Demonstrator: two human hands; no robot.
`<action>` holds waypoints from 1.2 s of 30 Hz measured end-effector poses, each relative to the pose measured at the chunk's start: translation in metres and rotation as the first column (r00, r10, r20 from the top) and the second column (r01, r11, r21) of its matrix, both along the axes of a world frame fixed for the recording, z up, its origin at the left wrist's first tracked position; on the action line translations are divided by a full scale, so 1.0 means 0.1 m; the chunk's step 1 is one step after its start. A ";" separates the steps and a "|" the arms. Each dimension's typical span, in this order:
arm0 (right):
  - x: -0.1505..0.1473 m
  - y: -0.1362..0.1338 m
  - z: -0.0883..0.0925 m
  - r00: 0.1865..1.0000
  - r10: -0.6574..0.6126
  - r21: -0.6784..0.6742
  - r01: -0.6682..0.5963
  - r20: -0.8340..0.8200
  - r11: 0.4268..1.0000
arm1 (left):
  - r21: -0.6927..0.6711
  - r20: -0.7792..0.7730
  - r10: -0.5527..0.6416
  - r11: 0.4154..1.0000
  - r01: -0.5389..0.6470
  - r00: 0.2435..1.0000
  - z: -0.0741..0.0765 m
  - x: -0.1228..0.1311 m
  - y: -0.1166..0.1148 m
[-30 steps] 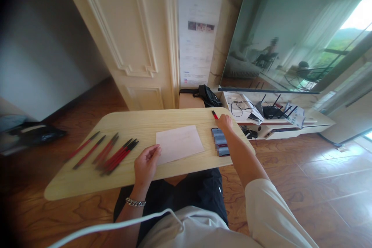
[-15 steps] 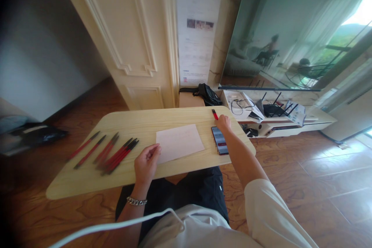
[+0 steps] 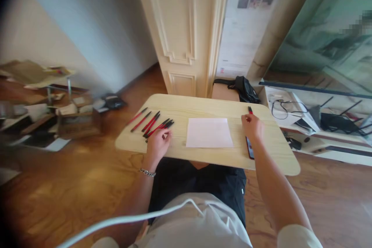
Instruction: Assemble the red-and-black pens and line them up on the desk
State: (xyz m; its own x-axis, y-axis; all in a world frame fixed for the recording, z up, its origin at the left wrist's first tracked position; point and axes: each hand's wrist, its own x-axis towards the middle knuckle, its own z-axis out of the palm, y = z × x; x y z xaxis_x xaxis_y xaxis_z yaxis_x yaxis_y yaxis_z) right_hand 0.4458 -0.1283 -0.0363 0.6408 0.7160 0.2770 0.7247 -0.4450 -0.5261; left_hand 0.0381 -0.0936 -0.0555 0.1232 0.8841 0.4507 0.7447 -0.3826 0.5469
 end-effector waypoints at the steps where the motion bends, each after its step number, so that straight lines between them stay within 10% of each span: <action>1: -0.13 -0.05 -0.02 0.999 0.044 0.015 -0.044 -0.029 0.999 | 0.002 -0.048 0.044 0.999 -0.044 0.998 0.01 -0.10 0.03; 8: -0.94 -0.41 -0.18 0.952 0.227 0.096 -0.211 -0.203 0.973 | -0.096 -0.296 0.139 0.980 -0.175 0.945 0.05 -0.49 0.09; 19: -1.16 -0.49 -0.15 0.909 0.304 0.201 -0.254 -0.286 0.946 | -0.299 -0.378 0.080 0.932 -0.203 0.923 0.23 -0.39 0.11; 29: -1.68 -0.44 -0.01 0.726 0.488 0.275 -0.404 -0.484 0.873 | -0.366 0.206 -0.246 0.878 0.307 0.947 0.24 0.62 -0.38; 36: -1.49 -0.39 -0.11 0.766 0.455 0.182 -0.420 -0.454 0.889 | -0.351 0.166 -0.321 0.864 0.360 0.933 0.13 1.09 -0.52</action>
